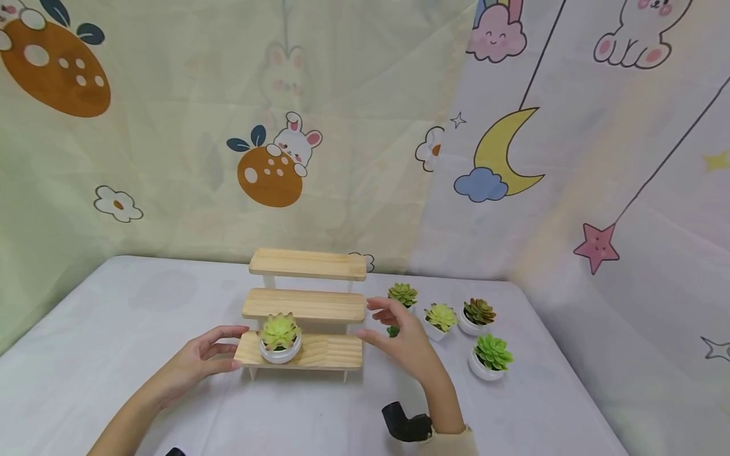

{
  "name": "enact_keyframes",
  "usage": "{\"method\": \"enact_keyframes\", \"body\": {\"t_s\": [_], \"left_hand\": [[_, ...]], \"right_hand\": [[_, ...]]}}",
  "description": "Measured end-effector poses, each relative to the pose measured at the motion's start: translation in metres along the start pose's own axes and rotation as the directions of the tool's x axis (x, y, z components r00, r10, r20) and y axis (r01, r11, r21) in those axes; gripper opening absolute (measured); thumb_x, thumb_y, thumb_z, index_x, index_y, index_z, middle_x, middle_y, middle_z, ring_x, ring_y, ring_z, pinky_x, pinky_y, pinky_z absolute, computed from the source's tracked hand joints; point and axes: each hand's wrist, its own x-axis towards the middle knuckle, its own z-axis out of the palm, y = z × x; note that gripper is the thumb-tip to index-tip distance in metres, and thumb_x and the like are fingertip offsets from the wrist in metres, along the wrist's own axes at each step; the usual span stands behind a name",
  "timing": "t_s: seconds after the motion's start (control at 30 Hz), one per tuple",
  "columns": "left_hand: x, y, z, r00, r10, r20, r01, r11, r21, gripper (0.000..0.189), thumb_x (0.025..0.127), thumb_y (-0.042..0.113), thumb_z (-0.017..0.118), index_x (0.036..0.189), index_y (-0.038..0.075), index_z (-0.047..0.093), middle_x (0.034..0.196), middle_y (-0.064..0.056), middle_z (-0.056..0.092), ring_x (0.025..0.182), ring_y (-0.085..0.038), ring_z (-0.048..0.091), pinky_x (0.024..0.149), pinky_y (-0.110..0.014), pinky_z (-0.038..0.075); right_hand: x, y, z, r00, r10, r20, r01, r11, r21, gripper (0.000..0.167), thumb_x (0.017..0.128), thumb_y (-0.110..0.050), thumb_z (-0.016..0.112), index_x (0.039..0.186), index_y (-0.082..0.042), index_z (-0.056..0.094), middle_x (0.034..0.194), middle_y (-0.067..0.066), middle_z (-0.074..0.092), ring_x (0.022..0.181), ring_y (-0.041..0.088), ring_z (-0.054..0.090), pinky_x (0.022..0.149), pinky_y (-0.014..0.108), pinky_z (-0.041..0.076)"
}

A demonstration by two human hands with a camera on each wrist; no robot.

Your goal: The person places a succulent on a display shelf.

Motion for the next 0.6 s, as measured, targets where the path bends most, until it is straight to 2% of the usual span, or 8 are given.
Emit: {"method": "enact_keyframes", "body": {"t_s": [0.2,0.3,0.6], "left_hand": [[-0.001,0.0,0.0,1.0,-0.008,0.001,0.008,1.0,-0.01,0.065,0.08,0.017,0.071,0.136,0.005,0.041,0.136,-0.019,0.044,0.114,-0.024,0.052,0.088,-0.035,0.047],[-0.002,0.001,0.0,1.0,-0.012,0.001,0.012,1.0,-0.015,0.065,0.08,0.017,0.071,0.137,0.005,0.041,0.136,-0.019,0.043,0.114,-0.023,0.052,0.088,-0.034,0.047],[-0.001,0.001,0.0,1.0,-0.009,-0.002,0.009,1.0,-0.018,0.066,0.08,0.016,0.072,0.137,0.005,0.04,0.135,-0.02,0.044,0.111,-0.021,0.055,0.087,-0.033,0.046]], "right_hand": [[-0.004,0.011,-0.018,0.997,0.069,-0.025,-0.07,0.997,-0.02,0.054,0.083,-0.026,0.07,0.131,-0.015,0.047,0.133,0.009,0.05,0.12,0.028,0.046,0.101,0.051,0.035],[-0.005,0.019,-0.026,0.997,0.072,-0.024,-0.072,0.997,-0.023,0.056,0.084,-0.025,0.069,0.133,-0.012,0.045,0.135,0.013,0.047,0.123,0.031,0.042,0.103,0.053,0.032],[-0.006,0.045,-0.037,0.991,0.135,-0.007,-0.135,0.991,-0.018,0.065,0.085,-0.026,0.068,0.14,-0.009,0.037,0.143,0.013,0.037,0.131,0.034,0.034,0.107,0.055,0.026]]}}
